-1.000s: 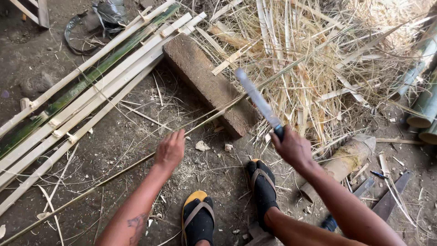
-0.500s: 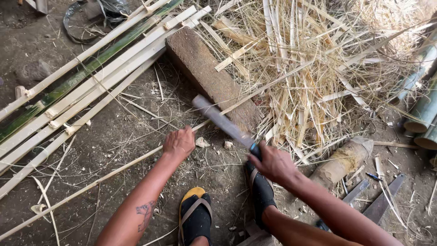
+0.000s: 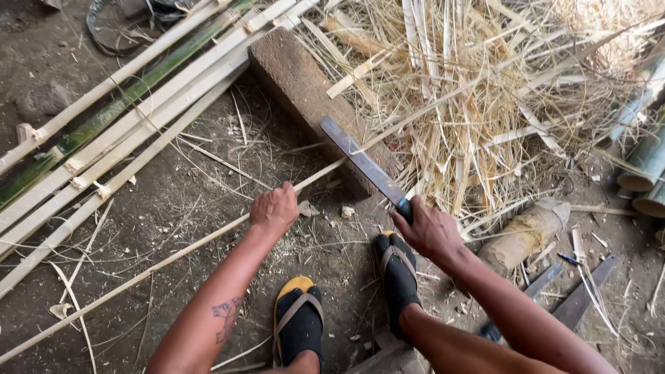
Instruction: The person splits bamboo poles into thin strips using a machete and a wooden block as a work surface. They repeatedly position bamboo pieces, strike them to split, and separate the resulting strips.
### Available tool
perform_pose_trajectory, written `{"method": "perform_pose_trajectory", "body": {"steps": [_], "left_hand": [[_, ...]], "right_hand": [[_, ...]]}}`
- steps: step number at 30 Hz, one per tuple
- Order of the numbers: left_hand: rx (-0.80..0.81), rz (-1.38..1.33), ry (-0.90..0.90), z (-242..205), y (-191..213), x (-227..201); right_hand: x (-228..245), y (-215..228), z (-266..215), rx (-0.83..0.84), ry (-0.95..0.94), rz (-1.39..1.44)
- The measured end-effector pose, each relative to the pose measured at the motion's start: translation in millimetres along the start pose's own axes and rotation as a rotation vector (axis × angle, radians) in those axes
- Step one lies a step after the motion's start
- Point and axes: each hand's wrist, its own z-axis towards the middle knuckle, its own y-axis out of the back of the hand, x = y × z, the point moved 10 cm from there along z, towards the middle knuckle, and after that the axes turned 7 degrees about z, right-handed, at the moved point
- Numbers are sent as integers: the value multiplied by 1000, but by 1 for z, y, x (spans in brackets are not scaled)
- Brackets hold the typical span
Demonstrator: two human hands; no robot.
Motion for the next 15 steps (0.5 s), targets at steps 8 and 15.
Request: {"method": "perform_pose_trajectory", "body": {"steps": [8,15], "left_hand": [[-8,91,54,-44,18,62],[76,120,172,-42,0,111]], "right_hand": [[-40,59,19,-41,-105,36],[-24,41,19,49,6,46]]}}
